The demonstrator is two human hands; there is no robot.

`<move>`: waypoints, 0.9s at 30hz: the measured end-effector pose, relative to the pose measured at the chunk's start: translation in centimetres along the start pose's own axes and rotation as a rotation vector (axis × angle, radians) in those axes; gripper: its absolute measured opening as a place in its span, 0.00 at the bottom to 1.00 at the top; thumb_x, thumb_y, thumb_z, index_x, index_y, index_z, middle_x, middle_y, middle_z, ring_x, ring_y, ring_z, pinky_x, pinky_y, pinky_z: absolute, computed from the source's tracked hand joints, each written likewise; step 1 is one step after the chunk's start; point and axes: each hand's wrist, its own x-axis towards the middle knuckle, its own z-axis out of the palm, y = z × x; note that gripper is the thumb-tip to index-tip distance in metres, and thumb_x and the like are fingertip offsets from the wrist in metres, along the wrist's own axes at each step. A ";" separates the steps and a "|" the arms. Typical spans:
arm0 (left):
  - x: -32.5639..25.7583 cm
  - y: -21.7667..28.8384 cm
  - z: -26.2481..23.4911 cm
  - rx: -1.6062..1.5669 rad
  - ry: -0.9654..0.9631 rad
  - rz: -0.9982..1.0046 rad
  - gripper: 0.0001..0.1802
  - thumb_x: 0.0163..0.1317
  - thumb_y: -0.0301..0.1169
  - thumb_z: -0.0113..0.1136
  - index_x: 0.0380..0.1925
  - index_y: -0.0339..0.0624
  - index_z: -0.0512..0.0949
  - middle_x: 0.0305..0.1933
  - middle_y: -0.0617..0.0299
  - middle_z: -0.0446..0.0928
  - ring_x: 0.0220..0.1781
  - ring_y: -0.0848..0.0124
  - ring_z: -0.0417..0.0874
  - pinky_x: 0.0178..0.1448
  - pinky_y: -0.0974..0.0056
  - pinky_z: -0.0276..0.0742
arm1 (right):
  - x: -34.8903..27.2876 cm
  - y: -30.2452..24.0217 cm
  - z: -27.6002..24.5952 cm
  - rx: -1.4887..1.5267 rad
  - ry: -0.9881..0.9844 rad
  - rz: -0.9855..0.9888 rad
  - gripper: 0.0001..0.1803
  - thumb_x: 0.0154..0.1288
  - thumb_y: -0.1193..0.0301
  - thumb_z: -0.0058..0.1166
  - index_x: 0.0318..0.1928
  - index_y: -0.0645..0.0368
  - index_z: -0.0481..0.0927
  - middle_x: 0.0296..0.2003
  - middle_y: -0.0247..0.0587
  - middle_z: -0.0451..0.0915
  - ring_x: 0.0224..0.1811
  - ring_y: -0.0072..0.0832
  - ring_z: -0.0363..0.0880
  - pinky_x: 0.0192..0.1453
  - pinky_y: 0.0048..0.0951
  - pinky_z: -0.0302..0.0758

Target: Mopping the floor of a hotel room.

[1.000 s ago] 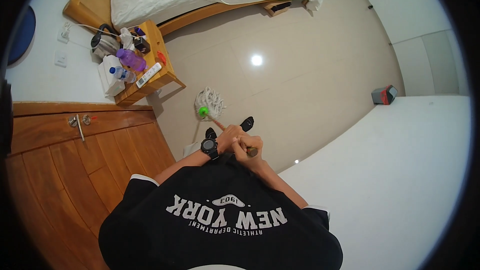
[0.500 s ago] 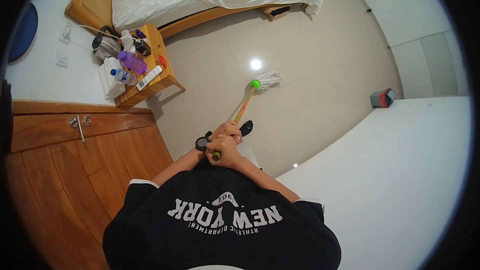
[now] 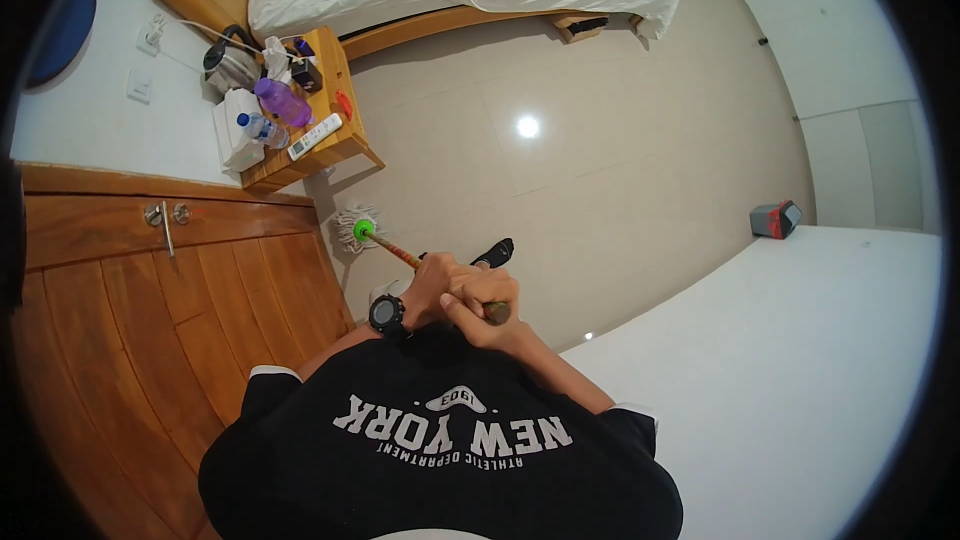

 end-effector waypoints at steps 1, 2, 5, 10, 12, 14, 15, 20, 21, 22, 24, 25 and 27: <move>0.5 0.3 0.4 0.003 0.000 0.027 0.15 0.45 0.42 0.62 0.15 0.46 0.70 0.16 0.61 0.73 0.19 0.56 0.75 0.20 0.56 0.66 | -0.2 -0.4 -0.2 0.005 0.033 -0.026 0.24 0.50 0.88 0.51 0.13 0.56 0.52 0.09 0.33 0.60 0.11 0.26 0.56 0.19 0.26 0.51; 0.8 0.4 0.7 0.005 -0.001 0.055 0.15 0.45 0.42 0.62 0.15 0.46 0.70 0.16 0.61 0.72 0.18 0.55 0.75 0.20 0.56 0.66 | -0.4 -0.8 -0.3 0.010 0.067 -0.052 0.24 0.50 0.88 0.51 0.12 0.55 0.52 0.09 0.33 0.60 0.10 0.26 0.55 0.19 0.26 0.51; 1.5 -0.7 2.5 -0.075 -0.018 0.151 0.15 0.44 0.42 0.61 0.16 0.45 0.69 0.16 0.60 0.71 0.18 0.54 0.74 0.21 0.56 0.67 | -1.1 -1.5 -0.9 -0.130 0.078 -0.061 0.23 0.49 0.87 0.52 0.12 0.56 0.52 0.09 0.33 0.61 0.11 0.26 0.58 0.20 0.26 0.53; 0.7 -7.7 8.9 -0.196 -0.072 0.185 0.15 0.44 0.42 0.60 0.15 0.46 0.68 0.15 0.56 0.69 0.20 0.52 0.73 0.24 0.55 0.67 | -2.3 5.6 -1.9 -0.423 0.019 -0.115 0.21 0.47 0.83 0.55 0.12 0.57 0.56 0.11 0.34 0.63 0.15 0.28 0.62 0.23 0.28 0.58; -1.1 -11.2 11.1 -0.283 -0.047 0.132 0.17 0.45 0.44 0.59 0.15 0.44 0.68 0.16 0.53 0.68 0.22 0.52 0.74 0.25 0.53 0.66 | -2.9 9.2 -1.2 -0.445 -0.003 -0.038 0.19 0.46 0.82 0.56 0.13 0.58 0.58 0.11 0.35 0.63 0.16 0.28 0.64 0.24 0.29 0.59; -1.5 -11.2 10.6 -0.278 -0.036 0.118 0.17 0.45 0.44 0.59 0.15 0.44 0.68 0.16 0.53 0.68 0.22 0.52 0.74 0.25 0.53 0.66 | -3.1 11.1 -1.0 -0.425 -0.112 -0.055 0.16 0.45 0.79 0.56 0.14 0.58 0.60 0.12 0.36 0.64 0.16 0.29 0.64 0.24 0.30 0.59; -1.7 -11.2 10.1 -0.272 -0.024 0.098 0.17 0.45 0.44 0.59 0.15 0.44 0.68 0.16 0.53 0.68 0.22 0.52 0.74 0.25 0.52 0.66 | -2.7 10.9 -0.9 -0.424 -0.114 -0.060 0.16 0.45 0.79 0.56 0.14 0.58 0.60 0.12 0.36 0.64 0.16 0.29 0.64 0.24 0.30 0.59; -3.2 -9.2 6.2 -0.220 0.081 -0.038 0.18 0.45 0.45 0.59 0.15 0.43 0.68 0.16 0.52 0.69 0.23 0.51 0.74 0.26 0.52 0.66 | -0.1 9.1 0.2 -0.325 -0.155 -0.149 0.17 0.44 0.78 0.55 0.15 0.58 0.58 0.13 0.36 0.64 0.19 0.29 0.64 0.29 0.30 0.62; -3.5 -8.7 5.4 -0.207 0.107 -0.069 0.18 0.45 0.45 0.59 0.15 0.43 0.68 0.16 0.52 0.69 0.23 0.51 0.74 0.26 0.52 0.66 | 0.1 9.2 0.5 -0.314 -0.174 -0.154 0.17 0.44 0.78 0.55 0.15 0.58 0.58 0.13 0.36 0.64 0.19 0.29 0.64 0.29 0.30 0.62; -3.6 -8.3 4.6 -0.194 0.132 -0.101 0.18 0.45 0.45 0.59 0.15 0.43 0.68 0.16 0.52 0.69 0.23 0.51 0.75 0.26 0.52 0.66 | 0.4 9.3 0.8 -0.246 -0.164 -0.165 0.17 0.45 0.79 0.55 0.15 0.58 0.57 0.13 0.36 0.64 0.19 0.29 0.64 0.30 0.30 0.63; -4.0 -7.6 3.1 -0.144 0.095 -0.159 0.18 0.45 0.44 0.60 0.14 0.43 0.68 0.16 0.52 0.70 0.23 0.50 0.75 0.26 0.51 0.66 | 0.5 9.7 1.2 -0.169 -0.162 -0.177 0.18 0.45 0.80 0.54 0.15 0.58 0.56 0.14 0.36 0.63 0.19 0.29 0.64 0.31 0.30 0.63; -4.1 -7.5 2.6 -0.107 0.041 -0.204 0.18 0.46 0.44 0.61 0.14 0.43 0.68 0.16 0.53 0.71 0.22 0.50 0.75 0.26 0.51 0.67 | 0.3 10.2 1.2 -0.146 -0.187 -0.169 0.18 0.45 0.80 0.54 0.15 0.58 0.56 0.14 0.36 0.63 0.19 0.29 0.63 0.31 0.30 0.63; -5.3 -9.6 3.8 -0.051 -0.003 -0.188 0.19 0.46 0.44 0.62 0.14 0.43 0.69 0.16 0.53 0.71 0.22 0.50 0.76 0.26 0.51 0.67 | -0.6 11.2 1.1 -0.126 -0.204 -0.162 0.18 0.45 0.81 0.54 0.15 0.58 0.55 0.14 0.36 0.63 0.19 0.29 0.62 0.31 0.30 0.62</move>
